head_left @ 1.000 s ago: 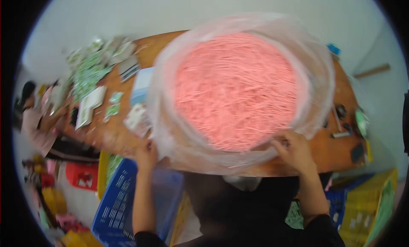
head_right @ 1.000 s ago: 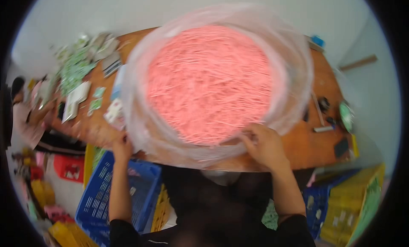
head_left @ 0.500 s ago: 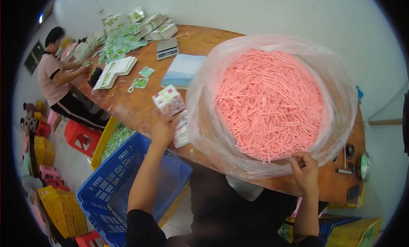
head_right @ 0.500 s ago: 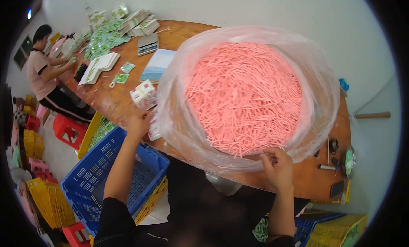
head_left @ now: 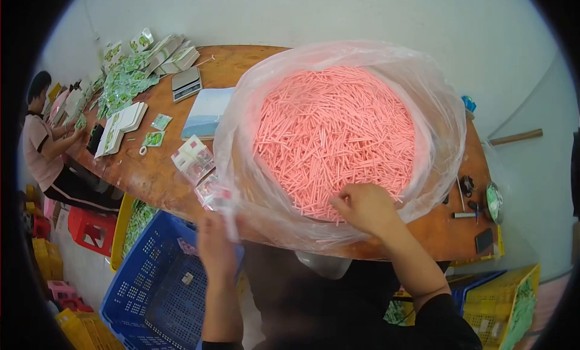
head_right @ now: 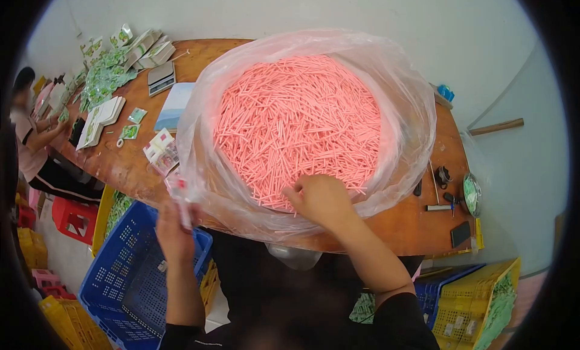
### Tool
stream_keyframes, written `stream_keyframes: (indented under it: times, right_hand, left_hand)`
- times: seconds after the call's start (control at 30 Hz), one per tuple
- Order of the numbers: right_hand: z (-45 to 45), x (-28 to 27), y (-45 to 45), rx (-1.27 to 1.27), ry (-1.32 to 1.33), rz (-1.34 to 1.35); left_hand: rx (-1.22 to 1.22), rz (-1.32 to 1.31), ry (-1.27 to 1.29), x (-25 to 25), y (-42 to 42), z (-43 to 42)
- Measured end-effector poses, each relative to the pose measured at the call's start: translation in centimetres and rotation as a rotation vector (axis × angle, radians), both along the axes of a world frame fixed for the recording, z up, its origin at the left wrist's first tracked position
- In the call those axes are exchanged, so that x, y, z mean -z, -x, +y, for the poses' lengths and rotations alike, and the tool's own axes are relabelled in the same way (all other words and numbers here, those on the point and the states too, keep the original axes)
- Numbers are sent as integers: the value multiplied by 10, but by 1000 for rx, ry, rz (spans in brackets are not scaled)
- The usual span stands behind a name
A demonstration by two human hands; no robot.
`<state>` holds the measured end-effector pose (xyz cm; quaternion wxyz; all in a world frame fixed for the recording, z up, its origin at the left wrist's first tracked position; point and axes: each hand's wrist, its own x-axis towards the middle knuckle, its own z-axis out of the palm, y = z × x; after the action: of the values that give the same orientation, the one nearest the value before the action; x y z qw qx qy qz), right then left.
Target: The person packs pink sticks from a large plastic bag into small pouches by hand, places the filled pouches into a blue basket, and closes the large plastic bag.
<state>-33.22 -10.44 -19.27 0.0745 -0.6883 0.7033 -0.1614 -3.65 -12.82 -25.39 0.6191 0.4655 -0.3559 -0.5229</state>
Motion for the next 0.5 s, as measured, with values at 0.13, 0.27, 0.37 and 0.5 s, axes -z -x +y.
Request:
stream_keyframes:
  times: [0.13,0.27,0.37,0.5]
  right_hand:
    - [-20,4,-30,9,-193,262]
    - [-33,25,-36,72,-103,155]
    - [-41,43,-46,110,31,119]
    - [-43,46,-46,71,16,69]
  left_hand:
    - [359,130,20,10,28,34]
    - [367,201,61,3,51,42]
    - [313,144,74,4,52,36]
    - [371,126,61,19,52,27]
